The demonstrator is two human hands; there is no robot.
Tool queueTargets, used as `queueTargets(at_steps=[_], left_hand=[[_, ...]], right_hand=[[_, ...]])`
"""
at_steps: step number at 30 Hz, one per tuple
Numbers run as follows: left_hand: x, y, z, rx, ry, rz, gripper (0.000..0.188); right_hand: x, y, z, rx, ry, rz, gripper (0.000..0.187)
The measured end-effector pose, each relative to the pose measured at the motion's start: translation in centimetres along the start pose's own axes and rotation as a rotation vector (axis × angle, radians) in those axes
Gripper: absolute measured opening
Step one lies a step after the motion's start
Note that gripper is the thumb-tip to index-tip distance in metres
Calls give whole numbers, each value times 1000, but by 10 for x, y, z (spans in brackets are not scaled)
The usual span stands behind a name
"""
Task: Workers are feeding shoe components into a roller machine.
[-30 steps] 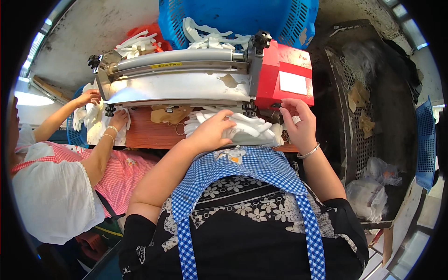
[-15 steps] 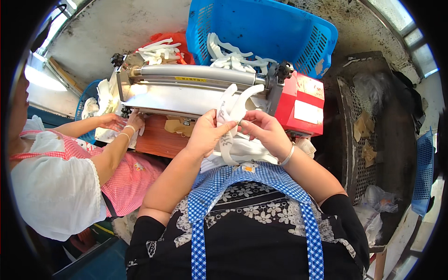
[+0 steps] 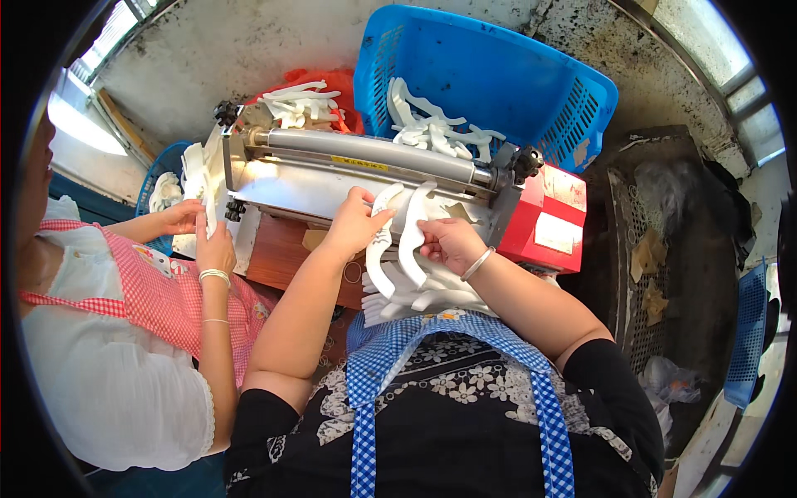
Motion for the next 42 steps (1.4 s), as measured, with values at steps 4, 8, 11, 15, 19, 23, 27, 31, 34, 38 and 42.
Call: queueTargets(at_steps=[4,8,11,15,19,23,27,31,34,38,42], left_hand=[[33,2,-19,252,257,-197,33],[6,-9,-44,371,588,-504,27],[-51,-9,-70,435,827,-590,18],[-96,28,-57,181,858,-204,8],[-102,45,-40,223,828,-62,7],[-83,11,-19,-242,517,-152,4],[-74,18,4,-389,277,1,9],[-81,40,-5,-294,291,162,11],[-91,57,-29,-418,311,290,19],[-93,73,-50,-654,262,326,25],[-84,64,-31,-602,218,187,26]], right_hand=[[15,-10,24,50,-74,-155,15],[4,-22,26,11,-242,-163,17],[-63,-6,26,-1169,-702,4,27],[-85,-14,-11,-1739,-860,-11,37],[-103,-6,0,-1740,-914,12,37],[-122,-29,24,-1488,-769,-28,39],[-137,-42,40,-1328,-741,2,45],[-139,-44,49,-816,-774,23,42],[-124,-38,45,-218,-556,19,38],[-92,-15,30,-196,-554,-9,37],[-75,-11,24,1,-493,15,30]])
Point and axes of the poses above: each hand's wrist, its own x-axis towards the middle knuckle, its own y-axis out of the palm, z = x × y, the point moved 8 cm from there along x, towards the middle knuckle, and after that the axes turned 1 degree about -x, right-handed, at the moved point
